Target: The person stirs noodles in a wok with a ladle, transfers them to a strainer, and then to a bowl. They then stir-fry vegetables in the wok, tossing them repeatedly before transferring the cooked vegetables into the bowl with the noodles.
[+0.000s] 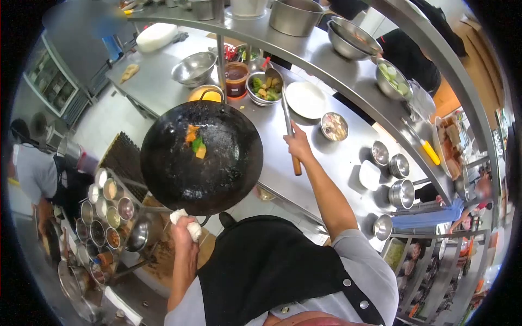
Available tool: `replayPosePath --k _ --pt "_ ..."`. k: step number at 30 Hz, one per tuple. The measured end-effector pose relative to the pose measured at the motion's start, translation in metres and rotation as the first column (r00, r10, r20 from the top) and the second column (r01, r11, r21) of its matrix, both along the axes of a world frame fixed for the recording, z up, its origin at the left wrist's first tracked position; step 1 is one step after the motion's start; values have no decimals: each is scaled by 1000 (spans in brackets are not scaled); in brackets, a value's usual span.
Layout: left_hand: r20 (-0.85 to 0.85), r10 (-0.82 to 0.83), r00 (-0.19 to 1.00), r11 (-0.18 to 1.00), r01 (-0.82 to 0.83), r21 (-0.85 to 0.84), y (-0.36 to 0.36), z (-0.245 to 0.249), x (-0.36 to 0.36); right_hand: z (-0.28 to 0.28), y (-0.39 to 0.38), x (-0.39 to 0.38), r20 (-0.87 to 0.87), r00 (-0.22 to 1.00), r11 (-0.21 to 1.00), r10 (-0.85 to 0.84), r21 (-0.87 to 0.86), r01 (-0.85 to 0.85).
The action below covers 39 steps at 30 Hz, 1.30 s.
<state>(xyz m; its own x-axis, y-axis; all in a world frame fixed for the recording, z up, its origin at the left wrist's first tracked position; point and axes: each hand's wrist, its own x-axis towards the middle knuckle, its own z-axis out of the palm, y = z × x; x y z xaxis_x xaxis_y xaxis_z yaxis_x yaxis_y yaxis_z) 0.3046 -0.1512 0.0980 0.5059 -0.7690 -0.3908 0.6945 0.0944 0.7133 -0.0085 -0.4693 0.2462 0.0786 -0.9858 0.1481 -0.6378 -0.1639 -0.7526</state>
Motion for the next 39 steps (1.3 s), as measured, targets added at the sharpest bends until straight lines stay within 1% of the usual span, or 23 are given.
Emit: replayPosePath --k 2,3,5,6,7,10,11,12,14,15,16,17,19,21,23,24,25,27,30,31,34,36,39 --pt "-28 -7 1000 1000 7 -12 -5 -4 2 -1 -11 -10 -60 997 997 42 -62 -46" --pt "-53 -9 999 999 8 -32 -5 -7 4 4 -8 -11 -102 995 999 24 -42 -29" --pt "-84 -11 996 999 8 -38 -4 -13 3 -14 -32 -28 -143 985 941 100 -307 -140" --pt "-95 -4 995 1000 2 -28 -10 -13 -3 -17 -47 -38 -174 976 880 135 -432 -199" --pt "-111 5 994 1000 -7 -19 -10 -15 -12 1 -35 -35 -176 972 873 155 -435 -218" --pt "-175 24 984 994 -42 -98 -18 -14 -39 50 2 -32 -239 958 894 155 -379 -239" --pt "-189 57 980 989 -82 -123 -19 -7 -51 59 22 -35 -298 943 873 150 -407 -268" --pt "-178 37 983 993 -55 -101 -20 -6 -58 65 49 -41 -266 946 905 186 -329 -271" --pt "-171 33 985 998 -41 -47 -23 -8 -75 67 96 -56 -205 936 935 285 -154 -318" --pt "-198 28 980 996 -44 -74 -20 -5 -82 51 110 -69 -50 938 937 344 84 -339" --pt "-206 -9 979 997 -6 -73 -25 2 -89 35 110 -89 108 930 874 352 317 -368" --pt "-197 12 980 998 -24 -61 -22 16 -98 3 112 -109 98 923 835 372 400 -378" --pt "-126 83 989 995 -89 -45 -13 21 -116 -57 97 -140 -3 880 830 475 333 -447" --pt "-19 209 978 978 -209 -4 -9 30 -123 -95 75 -157 -188 792 809 581 29 -587" --pt "89 268 959 963 -269 -3 -7 34 -125 -41 60 -117 -409 718 780 563 -24 -625" --pt "86 311 947 950 -308 -43 -8 34 -126 -35 36 -96 -435 673 704 598 -116 -700" --pt "93 332 939 943 -328 -52 -9 34 -127 -4 45 -63 -442 669 716 598 -83 -694" --pt "95 357 929 934 -352 -70 -11 44 -127 6 24 -12 -441 646 630 623 -206 -749" --pt "99 365 926 930 -359 -77 -6 58 -125 31 42 24 -561 619 686 550 -120 -718" --pt "103 373 922 927 -366 -81 -6 58 -124 20 30 21 -564 587 669 581 -79 -739" --pt "59 414 908 909 -409 -80 -7 58 -117 -2 17 -29 -575 504 602 644 -24 -798" --pt "22 430 903 902 -429 -47 1 54 -116 0 4 -79 -664 402 578 630 56 -814" --pt "-10 466 885 885 -465 23 13 44 -113 49 18 -105 -674 422 590 606 24 -807"
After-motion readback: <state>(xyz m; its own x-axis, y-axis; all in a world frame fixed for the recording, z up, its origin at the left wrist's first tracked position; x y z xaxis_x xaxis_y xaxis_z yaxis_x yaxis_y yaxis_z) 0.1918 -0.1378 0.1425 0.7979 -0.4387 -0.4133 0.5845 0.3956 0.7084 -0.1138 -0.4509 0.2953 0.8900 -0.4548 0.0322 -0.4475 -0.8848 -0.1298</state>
